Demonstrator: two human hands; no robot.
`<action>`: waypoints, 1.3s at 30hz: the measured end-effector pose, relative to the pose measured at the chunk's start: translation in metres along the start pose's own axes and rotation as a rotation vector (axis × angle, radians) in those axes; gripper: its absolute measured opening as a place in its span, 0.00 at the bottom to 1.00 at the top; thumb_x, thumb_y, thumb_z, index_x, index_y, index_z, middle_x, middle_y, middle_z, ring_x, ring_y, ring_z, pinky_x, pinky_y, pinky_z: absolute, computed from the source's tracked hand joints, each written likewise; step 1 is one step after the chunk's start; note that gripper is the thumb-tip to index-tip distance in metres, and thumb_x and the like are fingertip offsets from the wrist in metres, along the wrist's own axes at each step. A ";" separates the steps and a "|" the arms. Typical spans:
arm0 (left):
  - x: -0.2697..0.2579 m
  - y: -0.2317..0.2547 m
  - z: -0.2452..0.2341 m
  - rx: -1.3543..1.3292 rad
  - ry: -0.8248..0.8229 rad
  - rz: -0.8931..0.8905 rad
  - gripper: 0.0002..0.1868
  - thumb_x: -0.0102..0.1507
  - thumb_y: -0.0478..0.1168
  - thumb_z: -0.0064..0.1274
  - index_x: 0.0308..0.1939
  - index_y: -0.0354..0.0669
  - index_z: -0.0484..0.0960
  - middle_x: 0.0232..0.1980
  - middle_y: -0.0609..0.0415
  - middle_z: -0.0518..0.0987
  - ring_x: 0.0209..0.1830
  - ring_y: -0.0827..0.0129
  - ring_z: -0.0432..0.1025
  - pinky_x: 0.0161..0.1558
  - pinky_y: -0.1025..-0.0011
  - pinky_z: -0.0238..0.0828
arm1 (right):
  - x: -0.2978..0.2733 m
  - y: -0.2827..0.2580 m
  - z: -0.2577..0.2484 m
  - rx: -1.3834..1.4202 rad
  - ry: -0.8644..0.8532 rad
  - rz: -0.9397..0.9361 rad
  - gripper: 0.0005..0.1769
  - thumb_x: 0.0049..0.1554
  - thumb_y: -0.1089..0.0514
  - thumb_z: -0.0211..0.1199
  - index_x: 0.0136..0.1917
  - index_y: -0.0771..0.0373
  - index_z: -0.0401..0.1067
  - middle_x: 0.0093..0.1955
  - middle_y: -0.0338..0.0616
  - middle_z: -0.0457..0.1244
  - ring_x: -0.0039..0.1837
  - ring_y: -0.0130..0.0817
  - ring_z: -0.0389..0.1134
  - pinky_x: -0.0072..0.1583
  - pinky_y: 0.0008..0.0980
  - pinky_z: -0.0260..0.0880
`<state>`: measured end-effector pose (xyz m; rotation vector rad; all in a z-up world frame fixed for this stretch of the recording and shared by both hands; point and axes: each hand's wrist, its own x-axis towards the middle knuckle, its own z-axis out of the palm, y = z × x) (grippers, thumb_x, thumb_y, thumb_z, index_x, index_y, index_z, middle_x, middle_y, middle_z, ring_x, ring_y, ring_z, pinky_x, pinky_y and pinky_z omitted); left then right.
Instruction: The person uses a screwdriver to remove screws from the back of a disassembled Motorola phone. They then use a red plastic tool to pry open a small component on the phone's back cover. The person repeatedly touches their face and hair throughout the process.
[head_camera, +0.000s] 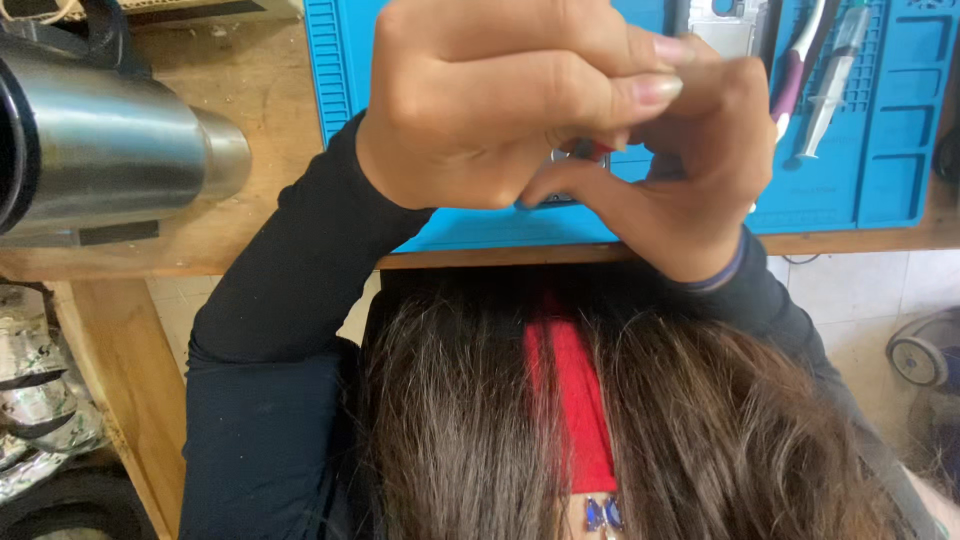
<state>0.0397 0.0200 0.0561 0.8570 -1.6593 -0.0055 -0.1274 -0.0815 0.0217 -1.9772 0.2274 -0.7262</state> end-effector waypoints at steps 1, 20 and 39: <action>0.000 0.001 -0.003 -0.060 -0.030 -0.067 0.07 0.70 0.24 0.42 0.44 0.18 0.76 0.48 0.29 0.75 0.37 0.45 0.79 0.37 0.62 0.84 | 0.007 0.000 -0.002 0.198 -0.089 -0.038 0.40 0.43 0.65 0.78 0.56 0.71 0.51 0.43 0.53 0.55 0.45 0.37 0.62 0.48 0.33 0.68; 0.009 -0.006 0.008 0.043 0.013 0.108 0.15 0.70 0.33 0.40 0.38 0.27 0.81 0.41 0.42 0.79 0.33 0.52 0.68 0.36 0.59 0.71 | 0.028 -0.020 -0.027 0.186 -0.418 0.087 0.06 0.61 0.73 0.52 0.41 0.74 0.65 0.37 0.50 0.64 0.40 0.36 0.67 0.45 0.31 0.70; 0.009 -0.001 0.008 0.054 -0.005 0.068 0.16 0.71 0.33 0.38 0.39 0.29 0.82 0.44 0.45 0.80 0.35 0.53 0.71 0.38 0.59 0.69 | 0.012 -0.017 -0.028 0.217 -0.198 0.212 0.11 0.60 0.67 0.61 0.51 0.69 0.60 0.44 0.49 0.61 0.45 0.34 0.66 0.49 0.27 0.68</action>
